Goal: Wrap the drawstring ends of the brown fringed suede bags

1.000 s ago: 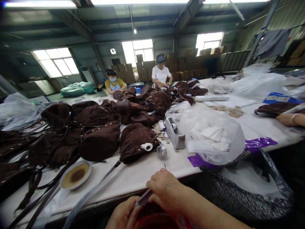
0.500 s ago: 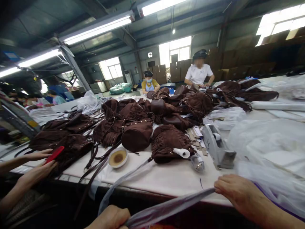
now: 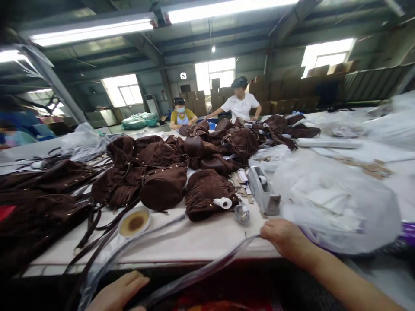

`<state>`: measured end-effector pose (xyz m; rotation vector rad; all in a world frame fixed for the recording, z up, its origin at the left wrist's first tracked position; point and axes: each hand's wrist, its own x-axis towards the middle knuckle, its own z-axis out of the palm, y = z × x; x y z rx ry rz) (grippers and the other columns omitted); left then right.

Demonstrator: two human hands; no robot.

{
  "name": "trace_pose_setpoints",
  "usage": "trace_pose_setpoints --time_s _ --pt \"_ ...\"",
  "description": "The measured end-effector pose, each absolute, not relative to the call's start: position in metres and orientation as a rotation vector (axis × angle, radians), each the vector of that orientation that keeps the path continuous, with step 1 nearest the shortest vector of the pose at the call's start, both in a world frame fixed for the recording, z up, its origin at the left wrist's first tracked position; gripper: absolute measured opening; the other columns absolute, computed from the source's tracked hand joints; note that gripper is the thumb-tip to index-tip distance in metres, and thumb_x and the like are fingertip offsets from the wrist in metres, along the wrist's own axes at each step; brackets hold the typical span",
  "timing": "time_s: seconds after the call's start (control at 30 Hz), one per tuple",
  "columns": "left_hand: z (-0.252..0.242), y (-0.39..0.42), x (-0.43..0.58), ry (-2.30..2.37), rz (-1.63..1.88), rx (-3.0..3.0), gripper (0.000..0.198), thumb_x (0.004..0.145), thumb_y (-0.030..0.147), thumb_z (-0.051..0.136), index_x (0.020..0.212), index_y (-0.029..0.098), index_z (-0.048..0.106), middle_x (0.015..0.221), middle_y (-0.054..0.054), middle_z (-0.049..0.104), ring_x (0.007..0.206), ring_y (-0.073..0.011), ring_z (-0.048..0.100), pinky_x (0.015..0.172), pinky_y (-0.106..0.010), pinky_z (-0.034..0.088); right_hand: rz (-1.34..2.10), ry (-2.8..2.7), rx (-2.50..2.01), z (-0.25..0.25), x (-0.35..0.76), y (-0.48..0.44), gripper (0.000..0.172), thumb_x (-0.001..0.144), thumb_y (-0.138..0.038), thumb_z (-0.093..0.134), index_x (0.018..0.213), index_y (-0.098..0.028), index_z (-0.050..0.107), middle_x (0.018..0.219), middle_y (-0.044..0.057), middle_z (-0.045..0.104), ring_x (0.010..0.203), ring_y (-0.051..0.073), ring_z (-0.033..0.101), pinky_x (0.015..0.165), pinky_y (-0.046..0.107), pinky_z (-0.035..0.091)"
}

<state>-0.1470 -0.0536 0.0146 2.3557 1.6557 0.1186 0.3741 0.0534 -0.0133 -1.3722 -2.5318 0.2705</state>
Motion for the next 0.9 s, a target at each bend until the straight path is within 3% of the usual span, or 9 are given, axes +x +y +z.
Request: trace_pose_setpoints --time_s 0.03,0.2,0.3,0.4,0.47,0.5,0.57,0.67,0.9 --pt "0.02 -0.048 -0.12 1.573 0.268 2.373 0.043 0.084 0.047 0.067 0.124 0.032 0.065 0.126 -0.006 0.069 0.112 -0.0277 0.065 0.096 -0.033 0.052 0.244 -2.556 -1.332 -0.006 0.36 0.053 0.033 0.097 -0.019 0.044 0.075 -0.022 0.069 0.075 0.007 0.066 0.075 0.019 0.058 0.072 0.035 0.036" --pt "0.026 -0.022 0.017 1.271 0.564 2.234 0.042 0.087 0.032 0.064 0.127 0.021 0.06 0.122 -0.011 0.067 0.109 -0.0246 0.063 0.099 -0.035 0.05 0.131 -2.723 -1.072 0.016 0.28 0.048 0.023 0.096 -0.023 0.054 0.078 -0.019 0.067 0.076 0.004 0.068 0.069 0.017 0.056 0.067 0.033 0.032" --pt "0.006 -0.011 0.061 1.368 0.551 2.127 0.022 0.091 0.03 0.055 0.108 0.018 0.064 0.101 -0.011 0.072 0.091 -0.024 0.066 0.083 -0.034 0.051 0.112 -2.753 -0.975 0.024 0.261 0.044 0.022 0.095 -0.024 0.055 0.077 -0.019 0.067 0.074 0.004 0.068 0.07 0.018 0.056 0.07 0.033 0.035" --pt "-0.011 -0.004 0.068 1.505 0.488 2.093 0.031 0.096 0.018 0.034 0.086 0.017 0.063 0.082 -0.011 0.07 0.075 -0.0218 0.064 0.07 -0.033 0.047 0.041 -2.59 -1.0 0.024 0.265 0.039 0.022 0.097 -0.018 0.048 0.095 -0.021 0.07 0.097 0.009 0.072 0.096 0.024 0.06 0.088 0.038 0.039" --pt "-0.016 -0.001 0.063 1.579 0.493 2.061 0.035 0.097 0.017 0.03 0.083 0.017 0.063 0.078 -0.012 0.07 0.072 -0.021 0.064 0.068 -0.032 0.045 0.013 -2.3 -1.174 0.018 0.267 0.032 0.027 0.099 -0.02 0.044 0.111 -0.021 0.068 0.114 0.013 0.069 0.111 0.028 0.057 0.097 0.043 0.038" --pt "-0.018 0.0 0.061 1.609 0.496 2.048 0.036 0.097 0.016 0.03 0.083 0.017 0.063 0.078 -0.012 0.07 0.072 -0.021 0.064 0.068 -0.032 0.045 0.062 -2.154 -1.289 0.014 0.266 0.029 0.028 0.1 -0.024 0.042 0.11 -0.02 0.068 0.111 0.014 0.069 0.108 0.028 0.059 0.095 0.042 0.041" --pt "-0.022 0.002 0.059 1.649 0.468 2.054 0.036 0.097 0.015 0.03 0.086 0.015 0.065 0.079 -0.013 0.07 0.073 -0.0222 0.065 0.07 -0.033 0.046 0.311 -1.97 -1.498 0.005 0.257 0.023 0.033 0.102 -0.036 0.042 0.093 -0.019 0.068 0.088 0.009 0.071 0.085 0.024 0.063 0.078 0.035 0.046" --pt "-0.029 0.001 0.063 1.624 0.346 2.107 0.031 0.093 0.012 0.037 0.094 0.012 0.067 0.085 -0.016 0.071 0.079 -0.0252 0.067 0.073 -0.035 0.048 0.67 -1.936 -1.712 -0.004 0.237 0.025 0.038 0.098 -0.045 0.048 0.074 -0.019 0.064 0.063 0.001 0.065 0.062 0.019 0.06 0.059 0.029 0.039" --pt "-0.028 -0.001 0.064 1.453 0.142 2.251 0.03 0.089 0.01 0.041 0.094 0.015 0.07 0.094 -0.015 0.071 0.083 -0.0245 0.066 0.075 -0.034 0.05 0.612 -2.164 -1.752 -0.002 0.229 0.053 0.025 0.088 -0.013 0.05 0.072 -0.018 0.068 0.075 0.005 0.073 0.072 0.018 0.065 0.065 0.026 0.038"
